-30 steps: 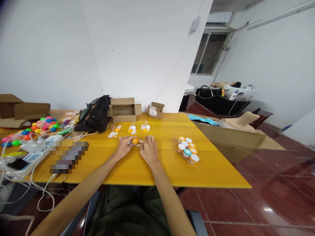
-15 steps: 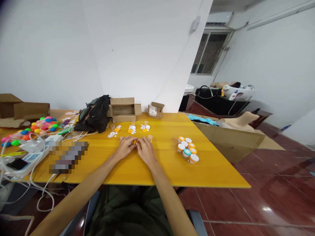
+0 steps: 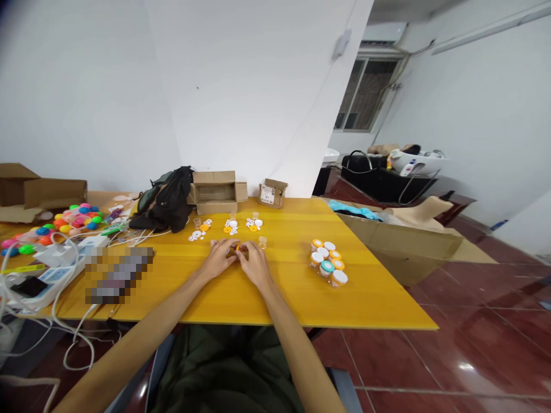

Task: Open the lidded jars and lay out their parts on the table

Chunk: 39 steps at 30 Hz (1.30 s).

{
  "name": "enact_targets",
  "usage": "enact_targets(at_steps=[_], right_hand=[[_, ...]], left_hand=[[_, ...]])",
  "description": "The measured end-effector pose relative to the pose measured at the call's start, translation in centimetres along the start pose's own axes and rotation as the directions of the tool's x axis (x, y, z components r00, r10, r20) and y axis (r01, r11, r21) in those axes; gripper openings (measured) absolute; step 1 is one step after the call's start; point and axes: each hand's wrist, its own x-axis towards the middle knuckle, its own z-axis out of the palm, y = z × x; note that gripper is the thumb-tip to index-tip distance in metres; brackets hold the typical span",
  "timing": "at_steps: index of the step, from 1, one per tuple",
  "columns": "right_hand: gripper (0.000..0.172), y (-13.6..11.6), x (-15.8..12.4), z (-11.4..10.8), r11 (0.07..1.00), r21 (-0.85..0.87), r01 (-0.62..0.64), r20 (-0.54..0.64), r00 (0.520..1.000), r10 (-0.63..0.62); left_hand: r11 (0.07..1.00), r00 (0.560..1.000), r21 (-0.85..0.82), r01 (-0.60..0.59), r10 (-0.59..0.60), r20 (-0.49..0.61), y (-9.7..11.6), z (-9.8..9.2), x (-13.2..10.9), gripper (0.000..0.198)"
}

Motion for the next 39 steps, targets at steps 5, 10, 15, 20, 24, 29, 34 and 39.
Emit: enact_targets(at_steps=[5, 10, 15, 20, 24, 29, 34, 39], right_hand=[[0.010, 0.0, 0.0, -0.1, 0.999, -0.034, 0.030, -0.006, 1.000, -0.030], [0.013, 0.1, 0.1, -0.2, 0.999, -0.009, 0.034, -0.046, 0.998, -0.035], [0.016, 0.4, 0.2, 0.0, 1.000, 0.006, 0.019, -0.108, 0.994, -0.018], [0.016, 0.7, 0.7, -0.2, 0.996, -0.078, 0.043, -0.123, 0.991, -0.053], [0.018, 0.5, 1.8, -0.7, 0.977, -0.198, 0.079, -0.044, 0.995, -0.089], [0.015, 0.1, 3.3, -0.6, 0.948, -0.299, 0.107, 0.049, 0.994, -0.096], [0.015, 0.4, 4.0, 1.0, 0.936, -0.322, 0.140, 0.162, 0.983, -0.091], [0.025, 0.6, 3.9, 0.3, 0.933, -0.300, 0.199, 0.134, 0.977, -0.165]], left_hand=[[1.000, 1.000, 0.011, 0.003, -0.002, -0.008, 0.0, 0.0, 0.0, 0.028], [0.999, 1.000, 0.035, 0.023, -0.023, -0.001, 0.2, -0.2, 0.1, 0.015], [0.999, 1.000, 0.043, 0.027, -0.027, -0.003, 0.3, -0.3, 0.1, 0.015], [0.998, 0.996, 0.020, 0.052, -0.050, -0.080, 0.2, -0.2, 0.2, 0.020], [0.997, 0.991, -0.006, 0.080, -0.080, -0.108, 0.2, -0.1, 0.3, 0.024], [0.993, 0.980, -0.044, 0.112, -0.118, -0.162, -0.5, 0.1, 0.5, 0.031], [0.977, 0.959, -0.139, 0.163, -0.190, -0.210, -1.5, 0.1, 0.8, 0.034], [0.983, 0.980, -0.128, 0.131, -0.148, -0.130, -1.7, 0.2, 0.9, 0.027]])
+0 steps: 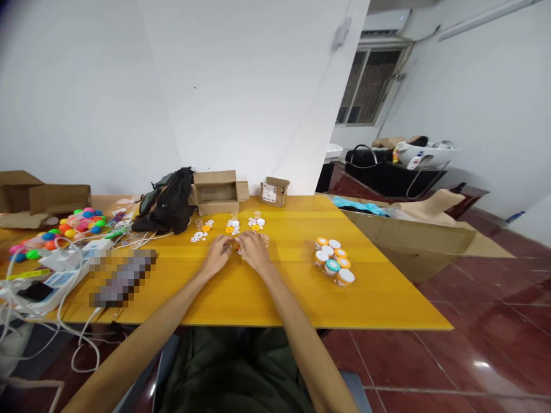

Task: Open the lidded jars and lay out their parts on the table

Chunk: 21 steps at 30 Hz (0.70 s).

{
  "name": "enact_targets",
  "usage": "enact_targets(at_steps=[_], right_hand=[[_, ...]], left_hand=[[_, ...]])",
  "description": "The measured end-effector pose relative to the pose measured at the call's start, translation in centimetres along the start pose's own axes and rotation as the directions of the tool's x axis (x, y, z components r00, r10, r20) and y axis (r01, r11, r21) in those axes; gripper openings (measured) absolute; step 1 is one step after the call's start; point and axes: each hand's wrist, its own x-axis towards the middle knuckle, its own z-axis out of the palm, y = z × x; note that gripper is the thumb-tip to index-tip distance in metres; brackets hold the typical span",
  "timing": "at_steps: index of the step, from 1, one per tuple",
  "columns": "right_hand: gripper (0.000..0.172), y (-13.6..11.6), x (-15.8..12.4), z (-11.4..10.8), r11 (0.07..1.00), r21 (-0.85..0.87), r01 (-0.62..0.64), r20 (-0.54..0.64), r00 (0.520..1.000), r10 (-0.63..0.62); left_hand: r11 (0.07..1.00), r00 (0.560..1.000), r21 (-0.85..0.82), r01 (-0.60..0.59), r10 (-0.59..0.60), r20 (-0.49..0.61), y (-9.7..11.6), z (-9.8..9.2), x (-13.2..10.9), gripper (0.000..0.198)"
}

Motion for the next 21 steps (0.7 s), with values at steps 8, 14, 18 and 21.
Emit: enact_targets(at_steps=[8, 14, 18, 21], right_hand=[[0.023, 2.9, -3.8, -4.5, 0.994, 0.083, -0.065, -0.207, 0.975, 0.081], [0.014, 3.0, -5.2, -4.0, 0.998, 0.059, 0.020, -0.161, 0.987, -0.010], [0.009, 2.8, -5.2, -3.3, 0.997, 0.029, 0.068, -0.052, 0.996, -0.066], [0.013, 3.1, -5.3, -3.2, 0.998, 0.026, 0.060, -0.035, 0.998, -0.059]], left_hand=[[0.994, 0.991, 0.077, -0.081, 0.072, 0.110, 0.5, 0.1, -0.3, 0.016], [0.986, 0.986, 0.103, -0.133, 0.120, 0.119, 0.8, 0.0, -0.6, 0.018], [0.971, 0.969, 0.134, -0.197, 0.172, 0.177, 1.1, -0.1, -0.9, 0.019], [0.971, 0.968, 0.136, -0.196, 0.169, 0.187, 1.2, -0.1, -0.9, 0.019]])
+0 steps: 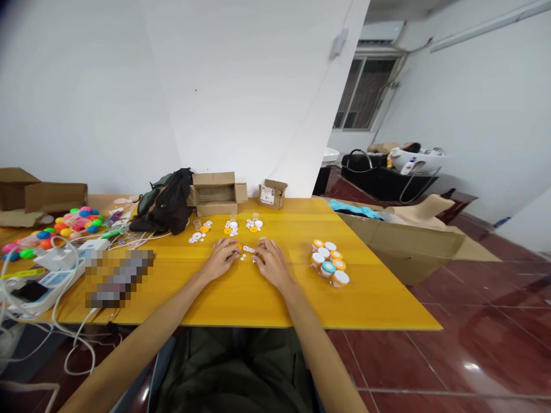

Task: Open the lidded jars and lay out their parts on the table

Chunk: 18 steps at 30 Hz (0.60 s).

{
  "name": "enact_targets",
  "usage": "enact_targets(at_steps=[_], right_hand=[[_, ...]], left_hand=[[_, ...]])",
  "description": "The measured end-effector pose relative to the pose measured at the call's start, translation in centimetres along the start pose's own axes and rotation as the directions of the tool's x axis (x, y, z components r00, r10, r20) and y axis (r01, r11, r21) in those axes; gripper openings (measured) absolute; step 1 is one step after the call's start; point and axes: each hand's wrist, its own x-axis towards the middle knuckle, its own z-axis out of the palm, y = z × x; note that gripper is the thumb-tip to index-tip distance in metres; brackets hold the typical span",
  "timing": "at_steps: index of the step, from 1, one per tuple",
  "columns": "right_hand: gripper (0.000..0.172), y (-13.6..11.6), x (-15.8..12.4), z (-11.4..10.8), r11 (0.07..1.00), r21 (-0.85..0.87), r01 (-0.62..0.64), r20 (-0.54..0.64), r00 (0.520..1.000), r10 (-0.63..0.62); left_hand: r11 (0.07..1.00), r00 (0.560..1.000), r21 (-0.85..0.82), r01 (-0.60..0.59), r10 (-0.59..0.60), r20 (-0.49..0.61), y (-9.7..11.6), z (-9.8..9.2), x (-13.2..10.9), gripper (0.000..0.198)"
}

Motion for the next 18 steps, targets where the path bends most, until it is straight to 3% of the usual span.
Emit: enact_targets(at_steps=[9, 14, 18], right_hand=[[0.029, 0.32, 0.24, -0.02, 0.998, -0.032, -0.057, -0.113, 0.992, 0.053], [0.037, 1.01, 0.25, 0.41, 0.998, -0.057, -0.034, -0.090, 0.996, 0.029], [0.029, 0.77, 0.15, 0.13, 0.995, -0.071, -0.066, -0.123, 0.991, 0.057]], left_hand=[[1.000, 0.999, -0.010, -0.012, 0.011, -0.048, -0.53, 0.41, 0.05, 0.020], [0.996, 0.997, 0.039, -0.076, 0.075, 0.020, -0.30, 0.30, -0.23, 0.028], [0.991, 0.991, 0.062, -0.119, 0.115, 0.067, -0.20, 0.38, -0.37, 0.034]])
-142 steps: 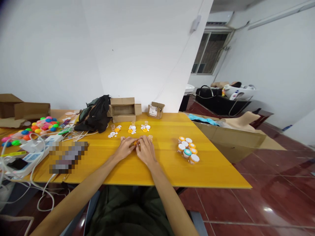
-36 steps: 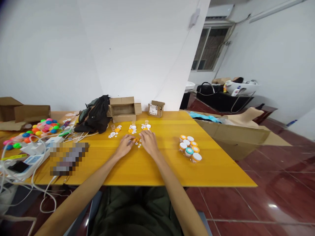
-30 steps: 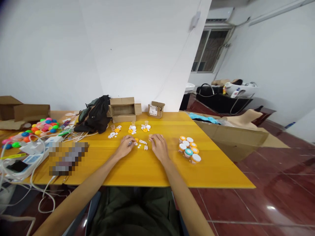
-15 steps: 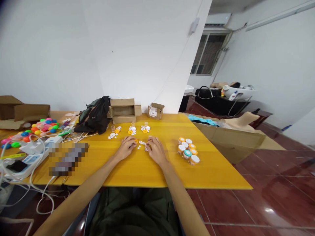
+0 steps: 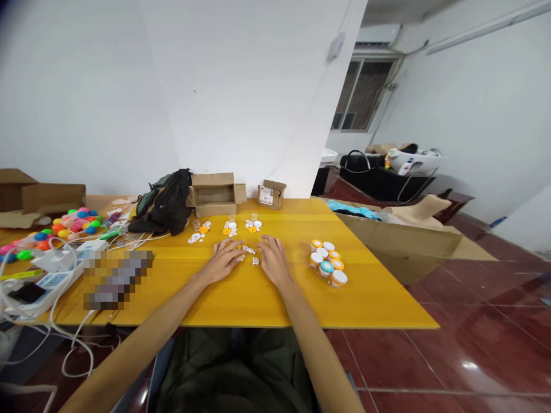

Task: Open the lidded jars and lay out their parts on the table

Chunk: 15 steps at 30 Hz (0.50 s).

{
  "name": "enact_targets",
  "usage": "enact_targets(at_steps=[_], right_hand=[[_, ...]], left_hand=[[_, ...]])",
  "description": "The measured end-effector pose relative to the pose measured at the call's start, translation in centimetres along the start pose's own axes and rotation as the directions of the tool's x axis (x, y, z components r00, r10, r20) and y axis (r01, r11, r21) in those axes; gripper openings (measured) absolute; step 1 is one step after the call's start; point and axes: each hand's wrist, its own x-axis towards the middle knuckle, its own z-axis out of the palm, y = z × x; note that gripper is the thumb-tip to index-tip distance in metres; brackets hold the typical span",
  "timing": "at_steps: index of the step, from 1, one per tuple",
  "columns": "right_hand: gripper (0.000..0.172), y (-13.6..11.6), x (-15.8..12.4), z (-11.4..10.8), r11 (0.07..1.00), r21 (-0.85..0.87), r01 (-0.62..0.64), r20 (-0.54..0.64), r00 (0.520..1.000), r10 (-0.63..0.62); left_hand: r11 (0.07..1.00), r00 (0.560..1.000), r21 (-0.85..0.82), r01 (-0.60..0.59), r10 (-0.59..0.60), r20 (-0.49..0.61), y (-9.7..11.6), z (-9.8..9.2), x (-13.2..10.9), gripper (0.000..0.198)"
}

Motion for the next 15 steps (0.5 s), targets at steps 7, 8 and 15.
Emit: enact_targets(at_steps=[7, 8, 15], right_hand=[[0.009, -1.2, -0.5, -0.5, 0.999, -0.025, 0.037, 0.071, 0.997, -0.035], [0.009, -1.2, -0.5, -0.5, 0.999, -0.019, 0.037, 0.082, 0.996, -0.036], [0.014, -1.3, 0.1, -0.9, 0.993, 0.112, -0.033, 0.008, 0.999, 0.032]], left_hand=[[1.000, 0.999, -0.007, -0.003, 0.003, -0.039, -0.3, 0.1, 0.0, 0.033], [1.000, 1.000, -0.004, 0.001, -0.001, -0.028, -0.2, 0.1, 0.0, 0.034], [1.000, 0.999, 0.015, 0.001, -0.001, 0.050, 0.3, -0.1, 0.1, 0.036]])
